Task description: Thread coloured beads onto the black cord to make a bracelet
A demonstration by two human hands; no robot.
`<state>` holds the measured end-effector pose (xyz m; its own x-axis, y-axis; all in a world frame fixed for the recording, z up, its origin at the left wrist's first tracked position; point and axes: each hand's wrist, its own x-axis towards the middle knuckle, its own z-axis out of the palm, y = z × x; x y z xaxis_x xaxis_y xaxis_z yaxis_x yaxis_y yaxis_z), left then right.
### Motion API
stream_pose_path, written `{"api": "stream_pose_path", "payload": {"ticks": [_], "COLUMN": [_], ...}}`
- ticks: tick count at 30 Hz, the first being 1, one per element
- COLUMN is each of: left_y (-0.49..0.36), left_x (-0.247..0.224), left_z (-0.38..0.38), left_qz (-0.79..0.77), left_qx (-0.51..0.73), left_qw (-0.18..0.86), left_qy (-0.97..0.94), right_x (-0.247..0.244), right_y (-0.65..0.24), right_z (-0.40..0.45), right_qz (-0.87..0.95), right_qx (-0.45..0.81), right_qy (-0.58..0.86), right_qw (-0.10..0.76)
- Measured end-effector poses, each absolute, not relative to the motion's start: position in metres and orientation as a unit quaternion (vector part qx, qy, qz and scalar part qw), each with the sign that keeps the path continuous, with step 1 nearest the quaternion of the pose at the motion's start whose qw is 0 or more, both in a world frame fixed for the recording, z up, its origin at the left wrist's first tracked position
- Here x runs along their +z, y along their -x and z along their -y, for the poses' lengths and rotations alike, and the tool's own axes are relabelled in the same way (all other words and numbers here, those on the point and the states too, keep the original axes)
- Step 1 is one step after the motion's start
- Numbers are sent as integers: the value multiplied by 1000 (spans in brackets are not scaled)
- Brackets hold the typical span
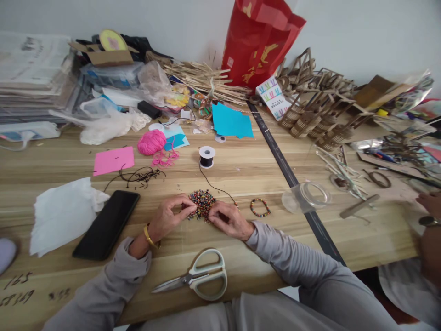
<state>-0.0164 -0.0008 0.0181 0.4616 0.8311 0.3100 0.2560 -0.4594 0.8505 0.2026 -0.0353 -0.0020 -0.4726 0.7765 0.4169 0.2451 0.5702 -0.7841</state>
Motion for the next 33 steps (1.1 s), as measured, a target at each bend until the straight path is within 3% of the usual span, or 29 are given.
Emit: {"api": "stream_pose_path", "payload": {"ticks": [6,15,33], "left_y": [31,44,34], "left_x": [22,27,13], "left_z": [-8,-13,-7], "left_qz": [-308,-355,-322], "left_qx": [254,74,112], "left_qw": [332,302,320], "left_qy": [-855,-882,-884], "right_x": [-3,-3,-3], "right_y": [-203,-202,-202], "right_z": [35,36,35], "right_qz": [791,791,795], "right_qx": [333,335,332], "right_qy": [323,329,325], "right_qw": [399,393,389]}}
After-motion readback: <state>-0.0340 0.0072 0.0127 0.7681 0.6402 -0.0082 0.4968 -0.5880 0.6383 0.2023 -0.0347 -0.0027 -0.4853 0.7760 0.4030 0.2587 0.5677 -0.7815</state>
